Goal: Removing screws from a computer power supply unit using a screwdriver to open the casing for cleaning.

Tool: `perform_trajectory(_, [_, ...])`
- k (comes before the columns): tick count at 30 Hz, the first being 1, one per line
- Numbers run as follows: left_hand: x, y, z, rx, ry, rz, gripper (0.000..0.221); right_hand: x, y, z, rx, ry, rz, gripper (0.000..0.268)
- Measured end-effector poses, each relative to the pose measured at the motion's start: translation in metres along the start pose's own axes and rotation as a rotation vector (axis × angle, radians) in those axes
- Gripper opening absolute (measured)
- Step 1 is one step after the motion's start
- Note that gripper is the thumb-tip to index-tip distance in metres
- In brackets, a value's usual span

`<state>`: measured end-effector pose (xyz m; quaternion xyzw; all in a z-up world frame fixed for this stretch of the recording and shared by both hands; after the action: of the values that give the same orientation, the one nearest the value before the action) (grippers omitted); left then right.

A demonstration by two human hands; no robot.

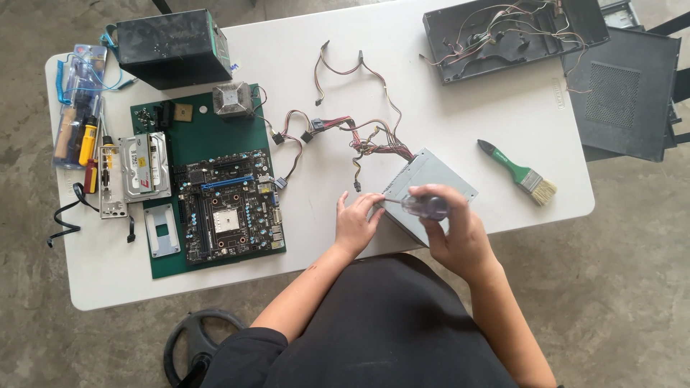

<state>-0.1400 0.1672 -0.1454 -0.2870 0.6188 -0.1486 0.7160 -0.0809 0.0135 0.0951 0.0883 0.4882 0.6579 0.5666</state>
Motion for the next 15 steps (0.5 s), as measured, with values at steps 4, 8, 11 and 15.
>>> perform_trajectory(4, [0.001, 0.001, 0.0, 0.002, -0.031, -0.019, 0.026, 0.004, -0.001, 0.012, 0.004, 0.033, -0.001, 0.038])
perform_trajectory(8, [0.004, 0.004, 0.001, -0.002, -0.043, -0.014, 0.027, -0.007, -0.016, 0.009, 0.081, -0.143, 0.019, 0.044])
perform_trajectory(11, [0.002, 0.002, 0.001, -0.005, -0.048, -0.025, 0.027, -0.006, -0.015, -0.002, 0.101, -0.132, 0.058, 0.05])
perform_trajectory(15, [-0.001, -0.002, 0.002, -0.032, -0.05, -0.037, 0.026, -0.009, -0.017, -0.002, 0.024, 0.006, 0.088, 0.046])
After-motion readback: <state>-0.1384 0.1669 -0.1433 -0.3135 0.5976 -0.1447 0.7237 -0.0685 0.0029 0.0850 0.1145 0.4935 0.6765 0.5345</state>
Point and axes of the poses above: each hand's wrist, its own z-axis towards the middle knuckle, its own x-axis out of the palm, y = z × x, the point moved 4 cm from there along z, towards the middle knuckle, and after that the axes turned 9 degrees about z, right-handed, at the moved point
